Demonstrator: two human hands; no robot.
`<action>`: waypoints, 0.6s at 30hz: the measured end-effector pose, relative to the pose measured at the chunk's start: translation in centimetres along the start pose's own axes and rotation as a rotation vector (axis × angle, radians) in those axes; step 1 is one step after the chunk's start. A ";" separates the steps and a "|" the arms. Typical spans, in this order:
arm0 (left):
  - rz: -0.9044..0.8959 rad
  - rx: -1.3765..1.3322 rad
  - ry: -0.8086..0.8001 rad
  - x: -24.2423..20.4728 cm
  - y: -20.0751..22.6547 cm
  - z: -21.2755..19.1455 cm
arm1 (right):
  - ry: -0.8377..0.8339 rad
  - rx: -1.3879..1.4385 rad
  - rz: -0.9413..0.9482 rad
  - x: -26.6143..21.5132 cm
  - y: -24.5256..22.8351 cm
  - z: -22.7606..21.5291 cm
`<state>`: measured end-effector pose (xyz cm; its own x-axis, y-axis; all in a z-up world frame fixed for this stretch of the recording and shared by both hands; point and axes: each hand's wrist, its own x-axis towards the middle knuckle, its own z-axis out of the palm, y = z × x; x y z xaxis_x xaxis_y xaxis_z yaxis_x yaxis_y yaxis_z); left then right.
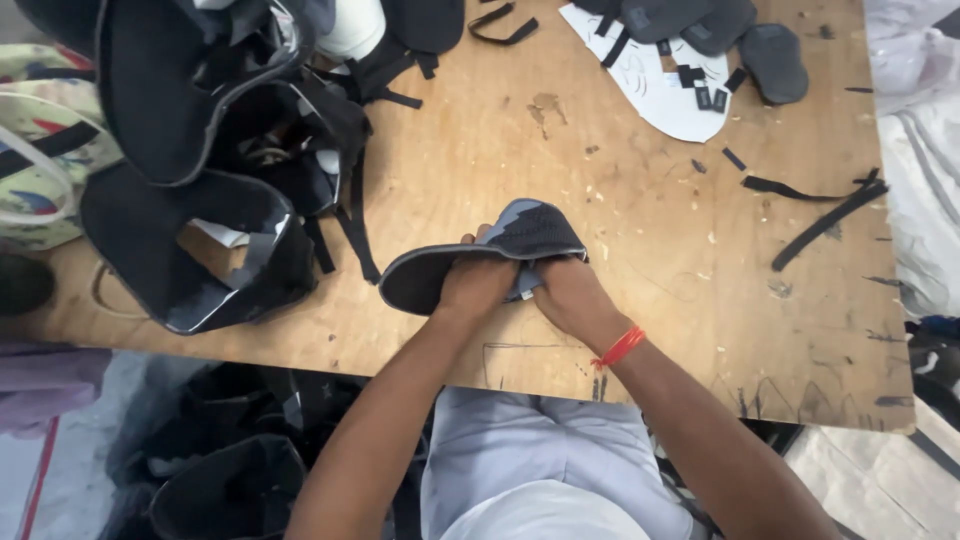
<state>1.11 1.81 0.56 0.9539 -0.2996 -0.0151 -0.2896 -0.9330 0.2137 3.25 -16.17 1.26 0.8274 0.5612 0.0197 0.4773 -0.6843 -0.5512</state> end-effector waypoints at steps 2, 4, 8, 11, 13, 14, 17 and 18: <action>-0.122 -0.217 0.091 0.6 0.7 -0.2 | 0.055 0.049 -0.054 -0.2 1.0 -0.1; -0.131 -0.256 0.158 2.0 0.6 2.8 | 0.085 0.110 -0.028 -0.2 0.9 -1.2; -0.293 -0.367 0.187 3.5 1.7 3.5 | 0.155 0.205 0.047 0.3 0.6 -2.6; -0.183 -0.596 0.245 2.7 1.4 1.1 | 0.119 0.117 0.053 0.5 0.9 -2.5; -0.039 -0.372 0.230 3.5 0.8 2.7 | 0.121 0.034 -0.025 0.6 1.7 -1.8; 0.102 -0.143 0.205 3.7 0.4 3.5 | 0.122 -0.041 -0.101 0.5 2.1 -1.3; -0.208 -0.541 -0.158 3.8 0.0 2.0 | 0.012 -0.249 -0.010 0.8 1.5 -0.8; -0.215 -0.537 -0.151 3.6 -0.5 2.5 | 0.014 -0.247 -0.021 1.1 1.0 -1.0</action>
<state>4.51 0.73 -2.03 0.9538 -0.1768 -0.2430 0.0263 -0.7564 0.6536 4.92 -16.74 1.54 0.8197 0.5713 0.0413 0.5509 -0.7666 -0.3300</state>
